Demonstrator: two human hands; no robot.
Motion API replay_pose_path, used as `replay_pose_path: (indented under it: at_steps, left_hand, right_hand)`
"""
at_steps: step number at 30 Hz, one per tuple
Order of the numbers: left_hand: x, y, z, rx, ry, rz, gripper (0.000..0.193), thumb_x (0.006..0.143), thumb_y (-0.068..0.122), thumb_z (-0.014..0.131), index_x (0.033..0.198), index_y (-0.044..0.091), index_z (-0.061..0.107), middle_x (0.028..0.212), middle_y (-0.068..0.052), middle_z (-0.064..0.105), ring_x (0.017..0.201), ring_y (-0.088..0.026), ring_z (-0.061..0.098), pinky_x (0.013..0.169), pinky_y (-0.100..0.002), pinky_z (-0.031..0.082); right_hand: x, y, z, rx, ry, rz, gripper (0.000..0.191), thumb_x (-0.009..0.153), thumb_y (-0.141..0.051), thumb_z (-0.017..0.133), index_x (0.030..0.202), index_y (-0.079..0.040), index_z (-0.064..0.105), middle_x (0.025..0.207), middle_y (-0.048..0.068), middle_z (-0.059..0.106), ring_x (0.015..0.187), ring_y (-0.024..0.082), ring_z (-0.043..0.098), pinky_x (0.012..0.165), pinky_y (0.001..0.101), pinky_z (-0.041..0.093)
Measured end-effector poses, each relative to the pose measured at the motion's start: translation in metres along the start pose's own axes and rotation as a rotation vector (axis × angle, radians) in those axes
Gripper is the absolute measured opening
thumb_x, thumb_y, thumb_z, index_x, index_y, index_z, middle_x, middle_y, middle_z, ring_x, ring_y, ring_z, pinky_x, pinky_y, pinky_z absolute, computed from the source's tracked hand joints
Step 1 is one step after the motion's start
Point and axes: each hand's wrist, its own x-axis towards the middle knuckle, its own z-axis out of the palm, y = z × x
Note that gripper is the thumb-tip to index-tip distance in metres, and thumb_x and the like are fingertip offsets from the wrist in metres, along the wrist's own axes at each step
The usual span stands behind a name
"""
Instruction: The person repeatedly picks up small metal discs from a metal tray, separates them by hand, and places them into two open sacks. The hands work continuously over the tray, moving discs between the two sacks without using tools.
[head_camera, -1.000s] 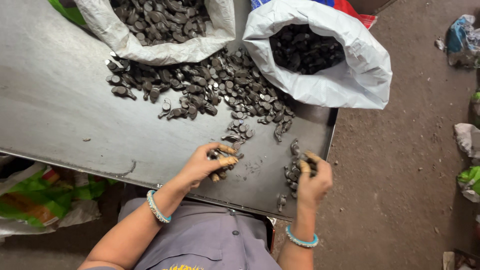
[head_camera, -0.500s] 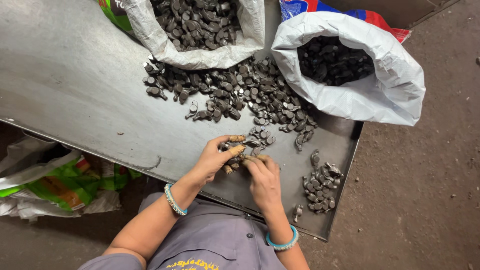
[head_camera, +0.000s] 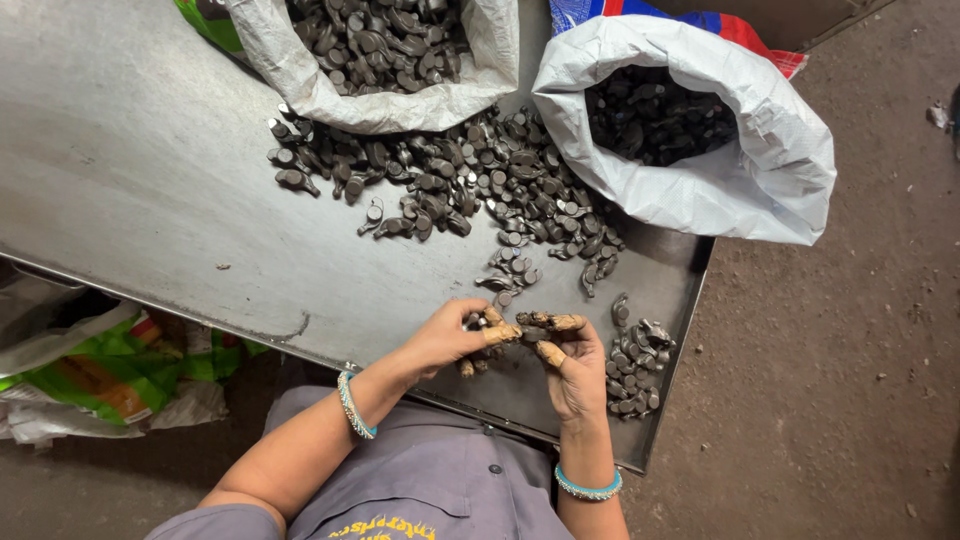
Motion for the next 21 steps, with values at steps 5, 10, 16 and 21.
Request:
replay_pose_path:
  at_steps: [5, 10, 16, 21]
  left_hand:
    - [-0.003, 0.006, 0.000, -0.158, -0.082, -0.115, 0.018, 0.090, 0.027, 0.074, 0.092, 0.010, 0.066, 0.075, 0.000, 0.069, 0.055, -0.006, 0.060, 0.044, -0.024, 0.047]
    - [-0.002, 0.002, 0.001, -0.207, -0.112, -0.135, 0.021, 0.098, 0.027, 0.074, 0.093, 0.007, 0.068, 0.081, -0.001, 0.068, 0.062, -0.005, 0.061, 0.048, -0.021, 0.048]
    - [-0.001, -0.008, -0.002, -0.370, -0.171, -0.274, 0.031, 0.102, 0.031, 0.069, 0.106, 0.001, 0.073, 0.085, -0.004, 0.073, 0.065, -0.009, 0.067, 0.051, -0.023, 0.054]
    - [-0.001, 0.000, -0.018, -0.601, -0.094, -0.204, 0.038, 0.096, 0.035, 0.064, 0.113, 0.001, 0.067, 0.086, -0.011, 0.076, 0.064, -0.018, 0.072, 0.049, -0.031, 0.060]
  right_hand:
    - [0.000, 0.002, -0.006, 0.024, -0.024, 0.029, 0.034, 0.084, 0.016, 0.067, 0.113, 0.000, 0.064, 0.115, 0.015, 0.072, 0.106, 0.026, 0.071, 0.097, 0.0407, 0.059]
    - [0.002, 0.008, -0.008, -0.011, -0.010, 0.094, 0.027, 0.090, 0.004, 0.070, 0.116, 0.002, 0.066, 0.112, 0.014, 0.073, 0.096, 0.022, 0.073, 0.083, 0.0352, 0.061]
    - [-0.005, 0.004, 0.016, -0.401, 0.048, -0.006, 0.020, 0.092, -0.001, 0.073, 0.111, 0.005, 0.069, 0.101, 0.010, 0.075, 0.077, 0.014, 0.068, 0.059, 0.0269, 0.054]
    - [-0.002, -0.009, 0.053, -0.818, -0.014, -0.281, 0.021, 0.089, 0.000, 0.077, 0.108, 0.004, 0.070, 0.098, 0.006, 0.068, 0.082, 0.013, 0.065, 0.072, 0.0267, 0.054]
